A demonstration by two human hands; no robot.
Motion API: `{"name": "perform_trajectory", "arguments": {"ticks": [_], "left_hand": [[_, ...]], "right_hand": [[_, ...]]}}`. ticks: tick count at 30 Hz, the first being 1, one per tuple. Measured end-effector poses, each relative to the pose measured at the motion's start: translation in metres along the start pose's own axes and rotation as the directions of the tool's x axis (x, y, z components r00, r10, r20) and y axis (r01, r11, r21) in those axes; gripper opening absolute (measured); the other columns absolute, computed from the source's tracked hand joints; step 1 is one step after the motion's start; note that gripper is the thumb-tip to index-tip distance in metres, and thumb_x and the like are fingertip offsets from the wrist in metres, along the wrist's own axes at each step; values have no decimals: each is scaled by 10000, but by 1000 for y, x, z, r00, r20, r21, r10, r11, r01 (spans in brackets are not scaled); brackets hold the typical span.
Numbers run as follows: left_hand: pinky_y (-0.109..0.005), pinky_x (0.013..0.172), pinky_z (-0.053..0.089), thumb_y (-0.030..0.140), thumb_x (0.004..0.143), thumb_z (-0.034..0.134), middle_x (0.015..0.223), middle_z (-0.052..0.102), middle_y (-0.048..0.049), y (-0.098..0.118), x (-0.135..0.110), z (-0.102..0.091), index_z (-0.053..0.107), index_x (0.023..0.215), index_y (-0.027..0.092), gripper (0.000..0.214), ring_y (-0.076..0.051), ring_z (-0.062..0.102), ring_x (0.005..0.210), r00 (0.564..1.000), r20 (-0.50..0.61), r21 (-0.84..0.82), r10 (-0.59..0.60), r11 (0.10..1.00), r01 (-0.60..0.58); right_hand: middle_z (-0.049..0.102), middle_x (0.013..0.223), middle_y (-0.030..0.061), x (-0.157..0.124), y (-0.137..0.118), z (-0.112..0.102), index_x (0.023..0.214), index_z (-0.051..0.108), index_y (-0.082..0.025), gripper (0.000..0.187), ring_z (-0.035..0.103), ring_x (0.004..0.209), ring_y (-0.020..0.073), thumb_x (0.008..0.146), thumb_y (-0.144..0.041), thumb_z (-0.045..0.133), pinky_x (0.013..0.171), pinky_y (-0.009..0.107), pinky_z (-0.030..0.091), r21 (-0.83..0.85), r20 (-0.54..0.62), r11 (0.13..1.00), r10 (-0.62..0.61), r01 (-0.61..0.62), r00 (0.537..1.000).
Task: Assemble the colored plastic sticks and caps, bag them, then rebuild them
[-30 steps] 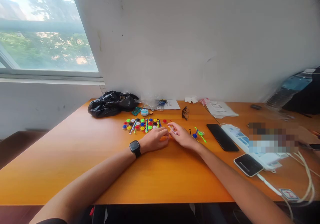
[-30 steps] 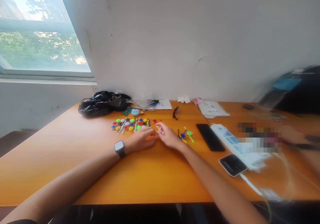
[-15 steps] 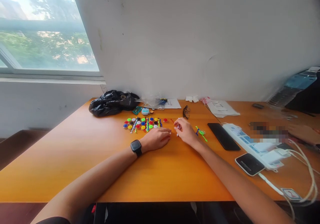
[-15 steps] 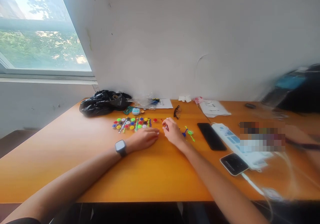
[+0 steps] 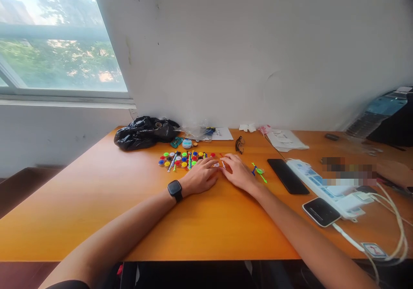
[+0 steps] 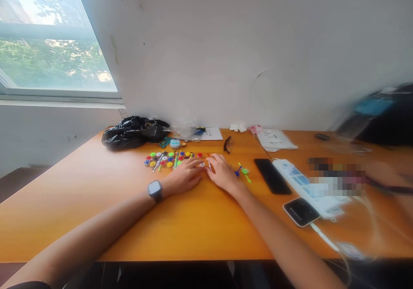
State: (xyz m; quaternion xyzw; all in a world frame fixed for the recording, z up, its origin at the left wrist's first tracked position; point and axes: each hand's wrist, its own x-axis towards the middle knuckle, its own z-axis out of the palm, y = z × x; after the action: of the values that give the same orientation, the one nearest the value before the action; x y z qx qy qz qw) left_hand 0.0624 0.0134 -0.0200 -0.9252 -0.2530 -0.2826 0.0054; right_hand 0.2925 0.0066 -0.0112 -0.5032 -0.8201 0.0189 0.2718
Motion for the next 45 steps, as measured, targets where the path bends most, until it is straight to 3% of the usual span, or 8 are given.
{"name": "perform_trajectory", "arguments": {"ticks": [6,12,16,21,25,32,37,45], "left_hand": [[-559,1007,473,317,986,610,1373,632,-138,1,0,0,647,1339,239,363,-346,563,1195,997,-7,104,-72,992,72],[-567,1072,422,393,1017,572,1429,607,-127,3,-1,-2,618,1376,238,394,-358,500,1269,990,42,141,-133,982,126],[-600,1110,389,452,1022,565,1456,582,-139,5,-2,-4,589,1413,227,453,-377,473,1299,984,47,180,-169,971,158],[-619,1108,383,450,1025,561,1506,550,-134,4,-3,-4,562,1442,238,468,-390,457,1320,985,57,172,-163,974,151],[-640,1110,375,457,1022,565,1493,562,-136,4,-3,-2,565,1440,236,473,-401,446,1332,984,52,172,-171,972,160],[-654,1096,386,427,1023,550,1598,490,-137,3,-2,-2,555,1471,232,488,-414,428,1362,984,58,173,-167,973,155],[-658,1121,366,418,1051,494,1615,496,-99,3,-3,-3,546,1497,240,483,-409,415,1388,985,89,162,-149,978,133],[-670,1150,324,456,1026,540,1582,521,-115,3,-4,-1,534,1511,248,528,-418,402,1401,977,72,180,-201,966,185]], "right_hand": [[691,1190,137,-1,-2,1,1049,739,-201,125,645,1151,298,977,-230,642,1000,456,551,-23,80,1000,-3,5,997],[625,1446,205,-2,2,4,1311,689,-128,364,579,1356,346,1015,-318,596,1160,490,462,-85,159,995,70,-57,985],[599,1498,206,-3,3,0,1363,663,-116,409,538,1404,350,1020,-328,588,1195,496,425,-121,166,992,58,-39,984],[715,1239,136,3,5,-17,1223,720,-186,267,628,1193,291,1017,-252,564,1049,409,503,-117,62,993,31,-23,998],[742,1114,124,9,11,-36,1095,755,-168,243,634,1103,282,964,-159,551,994,389,493,-117,10,990,83,-81,996],[768,1015,66,8,44,-74,999,809,-184,392,666,833,195,734,-70,543,772,286,503,153,367,959,168,-237,915],[774,959,80,4,61,-74,825,791,-175,248,714,831,213,691,-136,586,745,280,531,200,510,942,135,-270,850],[787,899,75,4,57,-76,897,794,-168,256,717,805,216,694,-183,638,688,264,528,195,562,937,134,-289,816]]}}
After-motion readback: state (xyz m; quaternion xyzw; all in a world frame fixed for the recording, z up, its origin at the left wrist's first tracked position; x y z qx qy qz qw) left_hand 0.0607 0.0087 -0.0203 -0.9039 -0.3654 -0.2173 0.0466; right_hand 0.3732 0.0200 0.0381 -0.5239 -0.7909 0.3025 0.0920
